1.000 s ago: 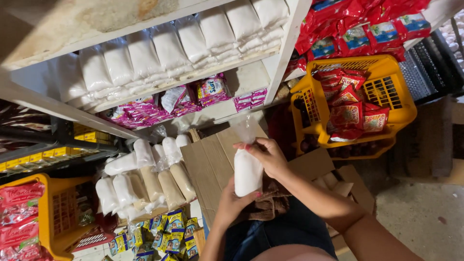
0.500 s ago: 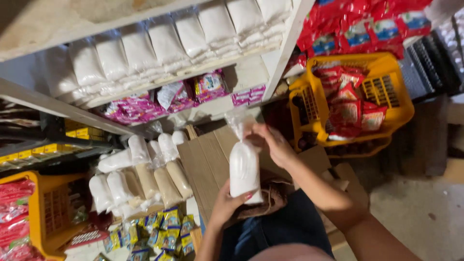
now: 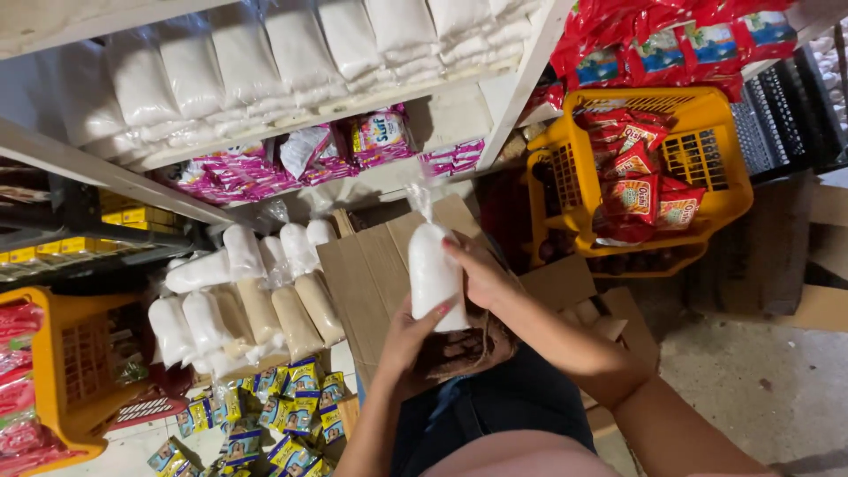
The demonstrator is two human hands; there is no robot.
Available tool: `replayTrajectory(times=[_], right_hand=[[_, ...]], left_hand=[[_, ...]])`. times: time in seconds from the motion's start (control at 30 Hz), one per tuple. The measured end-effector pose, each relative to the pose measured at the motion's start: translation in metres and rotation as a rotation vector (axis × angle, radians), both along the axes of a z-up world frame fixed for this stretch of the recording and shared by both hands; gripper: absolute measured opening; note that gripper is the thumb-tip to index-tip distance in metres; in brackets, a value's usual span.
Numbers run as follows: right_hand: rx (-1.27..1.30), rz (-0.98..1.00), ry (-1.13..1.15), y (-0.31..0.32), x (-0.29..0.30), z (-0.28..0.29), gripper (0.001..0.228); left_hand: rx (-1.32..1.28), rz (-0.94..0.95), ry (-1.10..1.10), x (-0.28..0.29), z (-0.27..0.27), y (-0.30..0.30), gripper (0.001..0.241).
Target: The recorder is taking small bags of white powder from a shelf, wrapping them in a cloth, and putting them into larger plastic bags for packing.
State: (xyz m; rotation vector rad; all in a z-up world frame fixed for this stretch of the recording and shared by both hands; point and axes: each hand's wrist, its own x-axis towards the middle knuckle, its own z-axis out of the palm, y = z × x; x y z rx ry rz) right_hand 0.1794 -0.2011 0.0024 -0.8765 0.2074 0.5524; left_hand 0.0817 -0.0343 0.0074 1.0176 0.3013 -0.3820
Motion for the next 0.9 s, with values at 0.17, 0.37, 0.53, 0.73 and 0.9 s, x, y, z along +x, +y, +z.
replayTrajectory(times=[0.17, 0.37, 0.53, 0.73, 0.9], right_hand=[[-0.067, -0.087, -0.098, -0.002, 0.009, -0.003, 0.041], [-0.053, -0.160, -0.254, 0.002, 0.030, 0.011, 0.054], [-0.410, 0.144, -0.305, 0.008, 0.051, 0.062, 0.085], [-0.597, 0.302, -0.620, 0.028, 0.080, 0.094, 0.096], [-0.552, 0.112, -0.917, 0.063, 0.152, 0.105, 0.094]], left_hand=[[0.197, -0.136, -0.139, 0.006, 0.018, -0.006, 0.062], [0.146, 0.087, -0.260, 0.018, 0.021, -0.016, 0.066], [0.097, 0.180, -0.197, 0.052, 0.038, 0.003, 0.064], [0.122, 0.247, -0.213, 0.119, 0.055, 0.037, 0.053], [0.147, 0.289, -0.230, 0.195, 0.088, 0.065, 0.056]])
